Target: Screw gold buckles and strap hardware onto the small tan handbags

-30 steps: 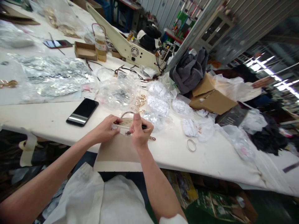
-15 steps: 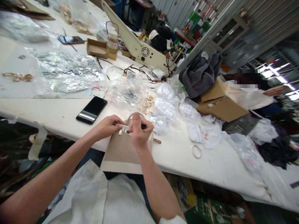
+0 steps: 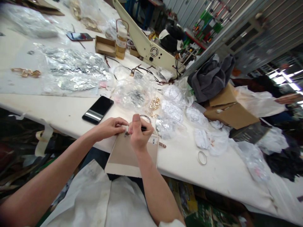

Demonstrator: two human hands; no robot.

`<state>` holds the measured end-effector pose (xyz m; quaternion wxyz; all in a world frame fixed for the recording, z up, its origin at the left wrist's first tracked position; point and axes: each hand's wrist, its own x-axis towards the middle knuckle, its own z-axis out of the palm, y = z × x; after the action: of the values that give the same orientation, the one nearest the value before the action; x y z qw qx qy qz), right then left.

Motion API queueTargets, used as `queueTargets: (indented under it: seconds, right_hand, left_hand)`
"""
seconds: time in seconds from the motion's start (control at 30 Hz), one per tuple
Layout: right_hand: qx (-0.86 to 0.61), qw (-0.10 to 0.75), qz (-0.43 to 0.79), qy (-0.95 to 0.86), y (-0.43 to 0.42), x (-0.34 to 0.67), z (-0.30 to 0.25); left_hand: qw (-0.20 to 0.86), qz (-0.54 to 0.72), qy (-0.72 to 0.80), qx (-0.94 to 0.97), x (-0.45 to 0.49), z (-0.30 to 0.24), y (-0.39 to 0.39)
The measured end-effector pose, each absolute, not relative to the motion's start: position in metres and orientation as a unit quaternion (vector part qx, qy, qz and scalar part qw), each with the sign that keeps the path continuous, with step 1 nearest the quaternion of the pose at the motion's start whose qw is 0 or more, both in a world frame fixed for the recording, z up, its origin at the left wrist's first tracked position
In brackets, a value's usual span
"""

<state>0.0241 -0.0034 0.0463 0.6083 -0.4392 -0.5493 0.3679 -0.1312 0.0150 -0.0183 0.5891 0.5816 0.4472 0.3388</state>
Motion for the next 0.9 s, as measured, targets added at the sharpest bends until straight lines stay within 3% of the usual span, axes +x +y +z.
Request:
queueTargets:
  seconds: [0.3, 0.9]
  right_hand:
    - [-0.463, 0.600, 0.364, -0.542, -0.002, 0.020, 0.033]
    - [-0.444, 0.626, 0.357, -0.533, -0.004, 0.018, 0.030]
  left_hand:
    - [0.522, 0.324, 0.498, 0.612, -0.124, -0.009, 0.018]
    - [0.533, 0.345, 0.504, 0.586, -0.123, -0.018, 0.017]
